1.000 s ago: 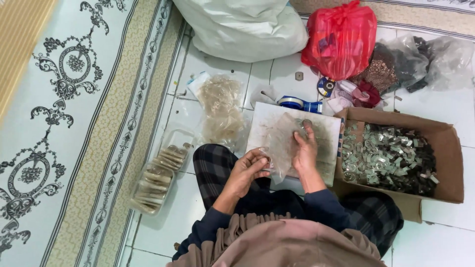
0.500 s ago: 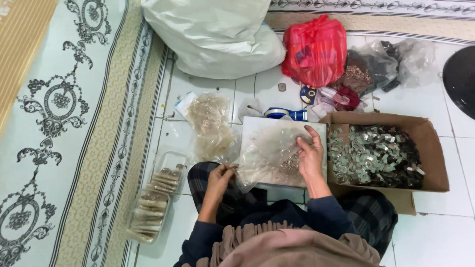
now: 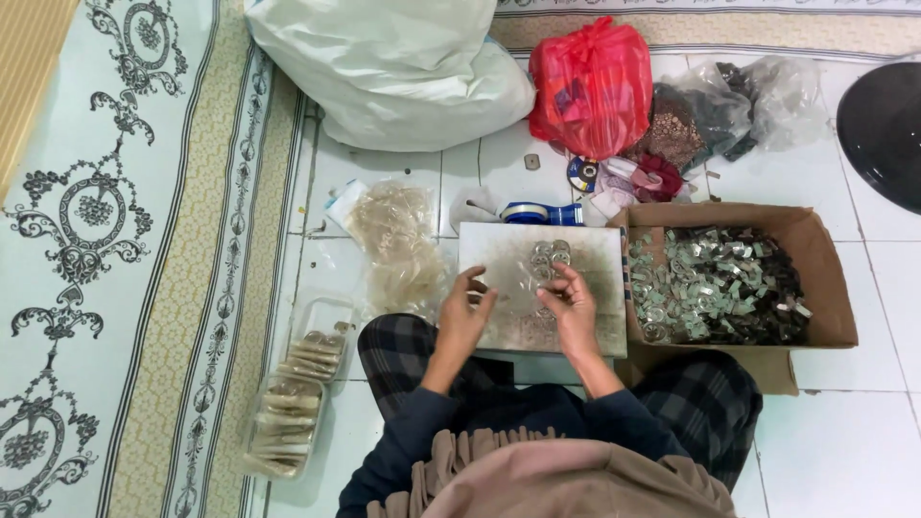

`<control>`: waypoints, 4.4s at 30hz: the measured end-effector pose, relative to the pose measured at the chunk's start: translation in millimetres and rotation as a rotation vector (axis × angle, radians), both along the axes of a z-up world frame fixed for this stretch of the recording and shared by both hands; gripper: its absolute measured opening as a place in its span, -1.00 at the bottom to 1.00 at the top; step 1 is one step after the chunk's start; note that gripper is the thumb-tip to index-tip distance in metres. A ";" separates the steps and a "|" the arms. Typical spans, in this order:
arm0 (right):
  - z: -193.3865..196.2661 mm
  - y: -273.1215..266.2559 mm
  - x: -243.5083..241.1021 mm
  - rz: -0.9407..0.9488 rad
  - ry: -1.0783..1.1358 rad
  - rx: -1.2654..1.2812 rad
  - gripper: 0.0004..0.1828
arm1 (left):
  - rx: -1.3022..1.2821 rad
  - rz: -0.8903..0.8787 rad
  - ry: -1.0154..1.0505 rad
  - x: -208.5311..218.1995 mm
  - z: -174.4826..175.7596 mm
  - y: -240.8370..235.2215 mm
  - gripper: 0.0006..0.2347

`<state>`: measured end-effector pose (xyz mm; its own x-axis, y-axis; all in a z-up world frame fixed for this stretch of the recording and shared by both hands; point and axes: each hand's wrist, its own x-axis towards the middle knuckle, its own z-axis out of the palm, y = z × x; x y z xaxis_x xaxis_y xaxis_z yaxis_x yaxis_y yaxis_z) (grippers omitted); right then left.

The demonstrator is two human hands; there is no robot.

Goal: Sorting and arranging small metal components from a cardboard box onto a template board while sitting on the floor.

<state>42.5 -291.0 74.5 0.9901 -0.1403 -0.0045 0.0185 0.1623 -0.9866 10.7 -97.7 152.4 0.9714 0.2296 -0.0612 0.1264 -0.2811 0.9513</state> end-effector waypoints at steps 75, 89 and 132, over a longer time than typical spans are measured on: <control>-68.4 -2.2 93.8 0.206 0.002 -1.304 -0.48 | -0.117 -0.147 0.031 22.6 30.6 32.9 -0.69; -56.0 -31.0 80.1 0.070 0.275 -0.508 -0.58 | -0.375 -0.239 -0.044 8.6 49.7 14.8 -0.79; 157.7 -18.6 -23.1 0.212 -0.422 -0.795 -0.77 | 0.265 -0.284 -0.134 -0.2 87.2 -6.9 -0.74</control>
<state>19.4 -309.6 232.2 0.8932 0.2365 0.3825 0.4489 -0.5188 -0.7275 10.5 -104.6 239.6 0.9938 -0.0584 0.0950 -0.1115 -0.5247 0.8440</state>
